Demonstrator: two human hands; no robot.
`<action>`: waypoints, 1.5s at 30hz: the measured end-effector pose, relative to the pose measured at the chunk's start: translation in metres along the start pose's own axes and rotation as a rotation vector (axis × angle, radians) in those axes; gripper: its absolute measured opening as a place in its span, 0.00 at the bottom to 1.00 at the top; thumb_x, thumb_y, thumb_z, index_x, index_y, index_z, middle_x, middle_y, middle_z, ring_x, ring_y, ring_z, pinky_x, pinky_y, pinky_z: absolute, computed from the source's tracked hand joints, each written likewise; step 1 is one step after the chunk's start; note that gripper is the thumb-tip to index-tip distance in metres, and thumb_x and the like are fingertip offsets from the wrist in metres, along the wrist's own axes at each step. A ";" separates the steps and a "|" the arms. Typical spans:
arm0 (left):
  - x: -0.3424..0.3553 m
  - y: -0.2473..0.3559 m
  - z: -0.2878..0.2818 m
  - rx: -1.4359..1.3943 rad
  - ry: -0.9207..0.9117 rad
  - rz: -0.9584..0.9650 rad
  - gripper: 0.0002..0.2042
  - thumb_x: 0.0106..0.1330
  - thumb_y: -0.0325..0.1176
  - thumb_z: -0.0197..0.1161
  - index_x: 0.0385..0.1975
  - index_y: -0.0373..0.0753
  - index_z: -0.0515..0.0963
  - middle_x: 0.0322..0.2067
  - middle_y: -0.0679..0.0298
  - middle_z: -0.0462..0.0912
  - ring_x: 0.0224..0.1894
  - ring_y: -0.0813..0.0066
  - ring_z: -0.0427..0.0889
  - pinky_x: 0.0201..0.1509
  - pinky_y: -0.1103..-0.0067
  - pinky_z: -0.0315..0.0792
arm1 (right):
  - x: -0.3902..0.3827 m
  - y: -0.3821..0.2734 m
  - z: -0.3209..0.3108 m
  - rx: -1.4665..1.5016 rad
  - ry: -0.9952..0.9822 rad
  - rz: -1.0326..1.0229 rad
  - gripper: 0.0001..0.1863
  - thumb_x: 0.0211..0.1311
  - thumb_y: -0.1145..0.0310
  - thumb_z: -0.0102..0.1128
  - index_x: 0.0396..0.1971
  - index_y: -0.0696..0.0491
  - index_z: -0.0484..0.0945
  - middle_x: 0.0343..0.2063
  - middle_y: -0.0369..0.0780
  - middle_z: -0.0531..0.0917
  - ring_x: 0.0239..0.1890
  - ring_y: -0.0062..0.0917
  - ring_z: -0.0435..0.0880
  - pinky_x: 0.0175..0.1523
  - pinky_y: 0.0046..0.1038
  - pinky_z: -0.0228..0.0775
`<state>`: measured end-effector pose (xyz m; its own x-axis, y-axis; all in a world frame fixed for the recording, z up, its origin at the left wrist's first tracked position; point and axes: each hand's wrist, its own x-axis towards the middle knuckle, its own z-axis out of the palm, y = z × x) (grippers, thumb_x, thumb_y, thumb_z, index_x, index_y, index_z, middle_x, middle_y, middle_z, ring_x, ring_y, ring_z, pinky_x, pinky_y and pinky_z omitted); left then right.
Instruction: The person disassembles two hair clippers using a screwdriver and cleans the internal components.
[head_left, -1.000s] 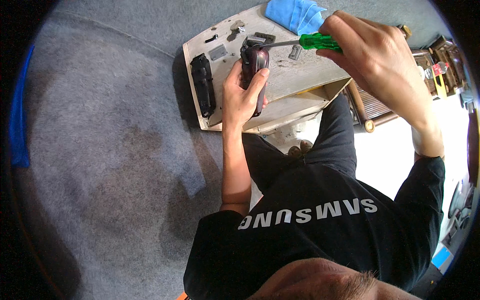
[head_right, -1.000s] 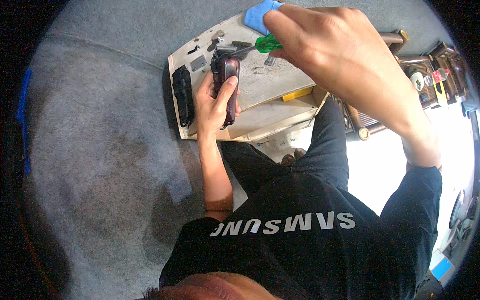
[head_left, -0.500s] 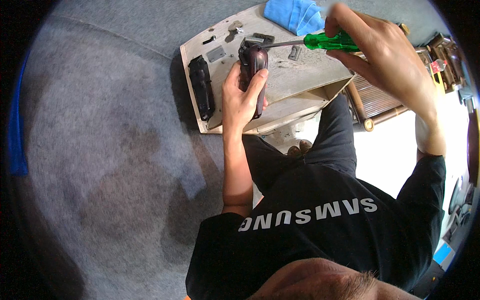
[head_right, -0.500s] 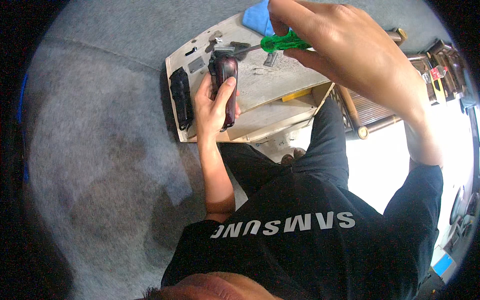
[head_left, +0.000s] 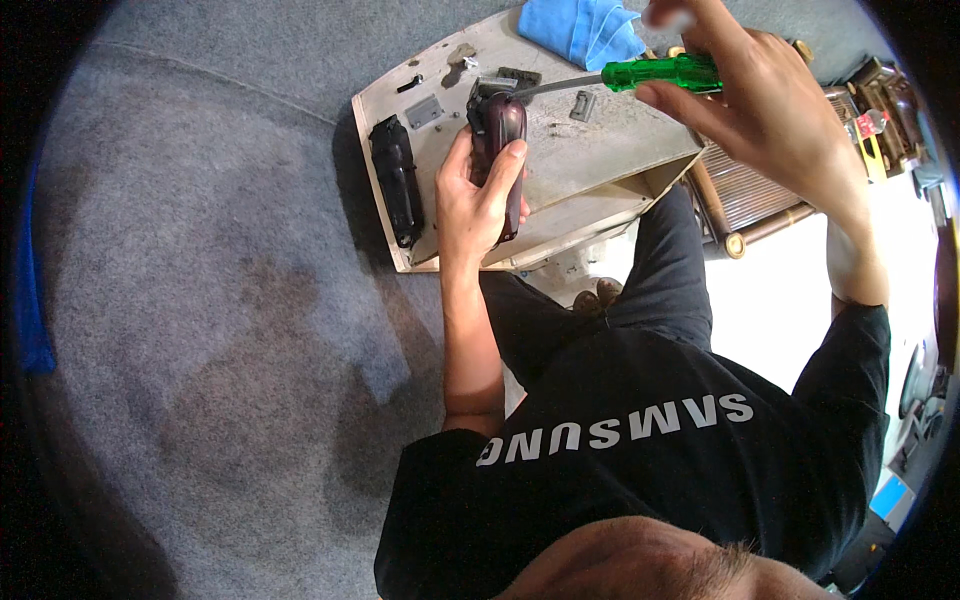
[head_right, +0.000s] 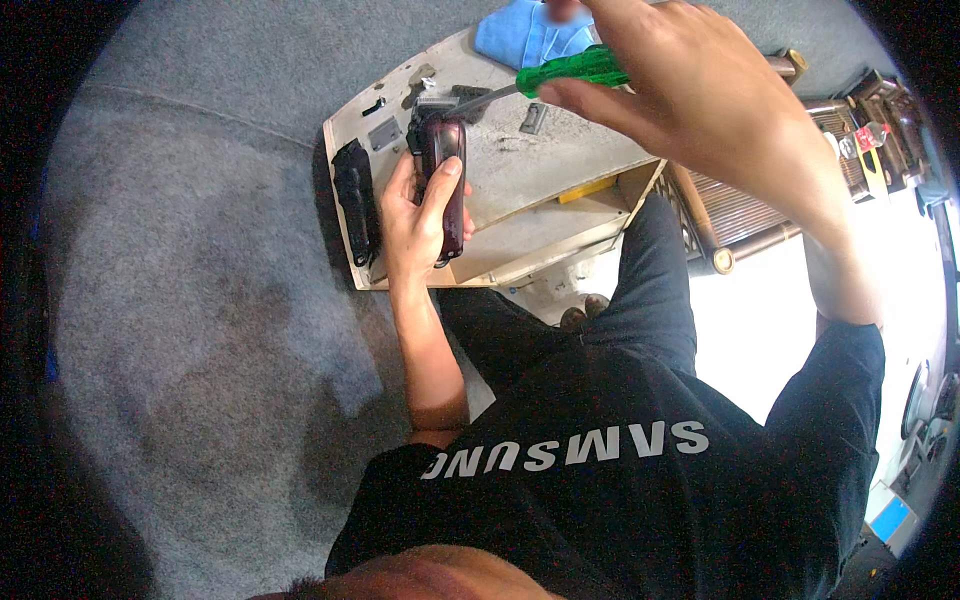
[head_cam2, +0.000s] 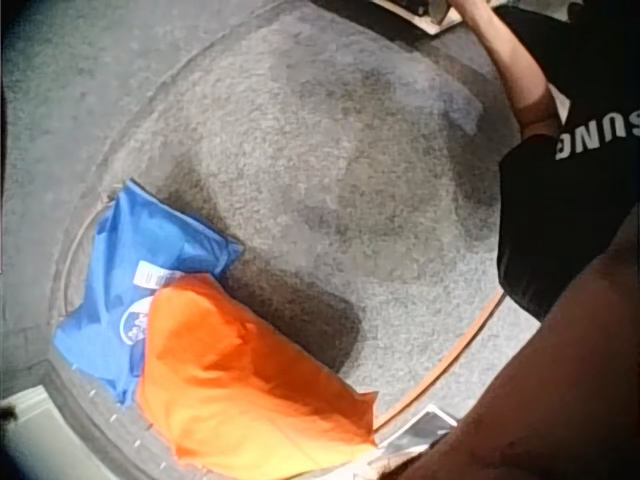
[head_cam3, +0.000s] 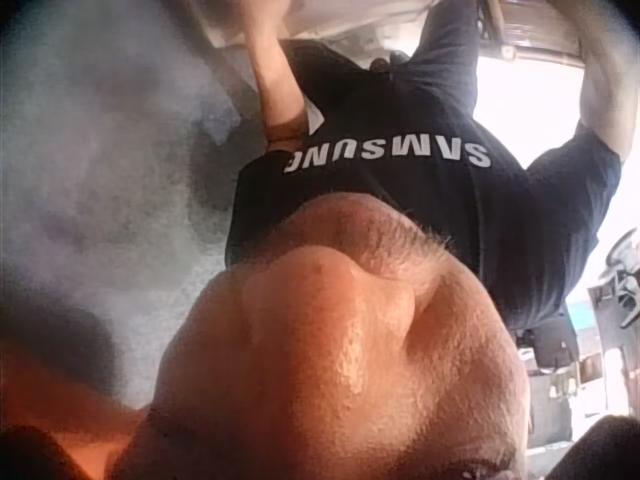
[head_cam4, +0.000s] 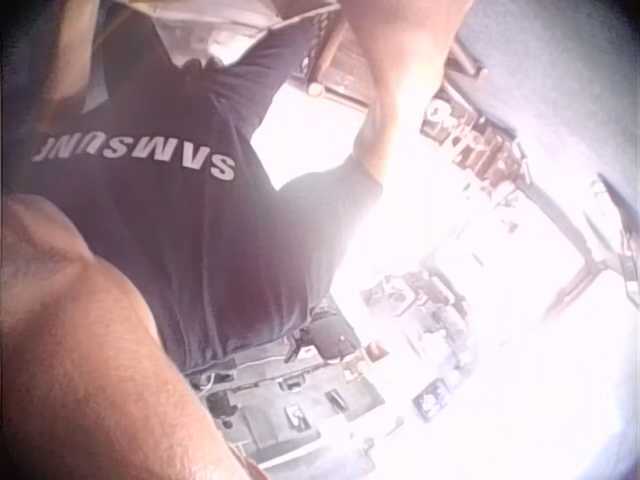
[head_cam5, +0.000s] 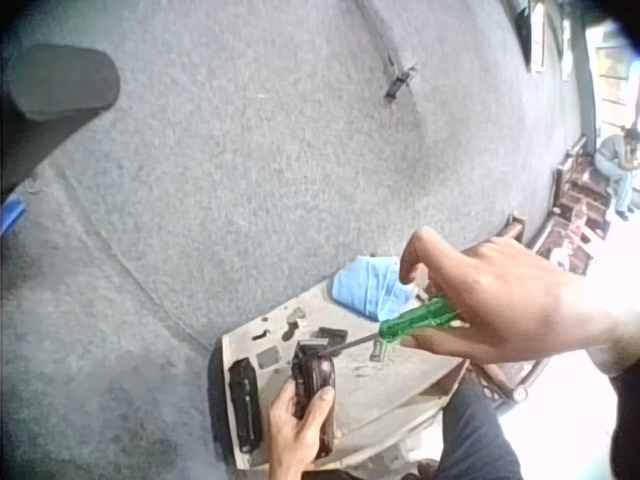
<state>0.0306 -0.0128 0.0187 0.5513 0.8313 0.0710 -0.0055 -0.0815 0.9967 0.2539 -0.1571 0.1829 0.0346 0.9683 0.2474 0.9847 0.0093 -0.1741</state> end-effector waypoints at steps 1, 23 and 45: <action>0.000 0.000 0.000 -0.002 -0.001 -0.004 0.14 0.72 0.38 0.69 0.45 0.35 0.77 0.25 0.67 0.79 0.16 0.81 0.76 0.18 0.80 0.73 | -0.003 -0.001 0.002 0.027 0.024 0.016 0.21 0.70 0.60 0.68 0.49 0.58 0.69 0.18 0.42 0.82 0.17 0.32 0.83 0.21 0.31 0.71; 0.000 -0.002 -0.003 -0.008 -0.043 0.009 0.16 0.71 0.40 0.69 0.48 0.35 0.77 0.26 0.64 0.81 0.17 0.79 0.78 0.19 0.79 0.73 | -0.008 0.007 0.002 -0.054 0.159 -0.317 0.22 0.70 0.52 0.68 0.36 0.57 0.75 0.13 0.38 0.77 0.10 0.27 0.77 0.15 0.31 0.67; 0.002 0.001 0.001 -0.001 -0.043 0.000 0.14 0.73 0.40 0.68 0.46 0.35 0.77 0.25 0.67 0.79 0.16 0.80 0.77 0.19 0.80 0.74 | -0.002 0.009 0.020 -0.057 0.379 -0.349 0.22 0.67 0.54 0.71 0.40 0.57 0.72 0.17 0.37 0.78 0.16 0.26 0.81 0.20 0.29 0.68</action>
<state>0.0323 -0.0114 0.0202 0.5869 0.8067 0.0696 -0.0064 -0.0813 0.9967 0.2595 -0.1535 0.1616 -0.2488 0.7515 0.6110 0.9559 0.2921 0.0301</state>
